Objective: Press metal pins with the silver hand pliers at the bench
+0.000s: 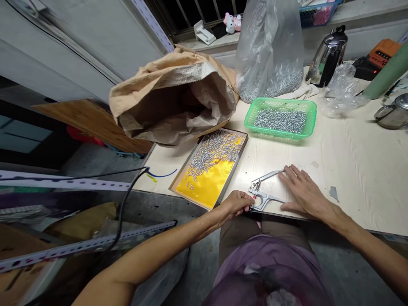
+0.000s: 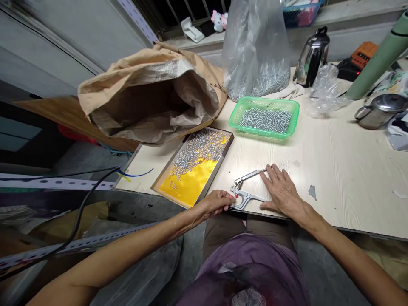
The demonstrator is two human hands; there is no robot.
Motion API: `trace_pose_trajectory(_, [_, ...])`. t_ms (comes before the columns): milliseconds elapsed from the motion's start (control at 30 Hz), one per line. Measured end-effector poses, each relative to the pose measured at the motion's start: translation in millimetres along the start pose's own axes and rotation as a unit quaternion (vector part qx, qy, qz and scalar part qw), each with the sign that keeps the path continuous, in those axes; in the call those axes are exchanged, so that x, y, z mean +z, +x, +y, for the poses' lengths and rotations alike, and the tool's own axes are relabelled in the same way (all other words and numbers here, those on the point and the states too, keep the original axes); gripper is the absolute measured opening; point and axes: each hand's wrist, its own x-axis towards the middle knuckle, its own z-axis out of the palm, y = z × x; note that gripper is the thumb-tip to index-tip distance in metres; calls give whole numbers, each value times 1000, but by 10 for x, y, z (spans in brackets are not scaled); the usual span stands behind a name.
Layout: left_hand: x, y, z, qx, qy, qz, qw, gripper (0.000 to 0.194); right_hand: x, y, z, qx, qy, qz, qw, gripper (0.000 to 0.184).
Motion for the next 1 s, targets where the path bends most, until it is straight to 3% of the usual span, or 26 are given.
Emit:
trace_pose_trajectory(267, [0, 25, -28, 0, -2, 0, 1000, 17, 26, 138, 71, -11, -3, -21, 1000, 102])
trace_pose_trajectory(633, [8, 13, -25, 13, 2, 4, 1000, 20, -133, 102, -37, 0, -1, -9, 1000, 59])
trace_pose_trajectory(767, [-27, -19, -94, 43, 75, 30, 996, 21, -133, 75, -80, -3, -5, -4, 1000, 48])
trace_pose_trajectory(867, [-18, -86, -178, 182, 202, 147, 951, 17, -89, 49, -107, -5, -14, 1, 1000, 42])
trace_pose_trajectory(933, [39, -105, -202, 312, 292, 205, 880, 15, -52, 29, -124, -9, -16, 8, 1000, 38])
trace_pose_trajectory(1000, [134, -69, -168, 427, 371, 203, 799, 22, -14, 7, -138, -9, -17, 18, 1000, 38])
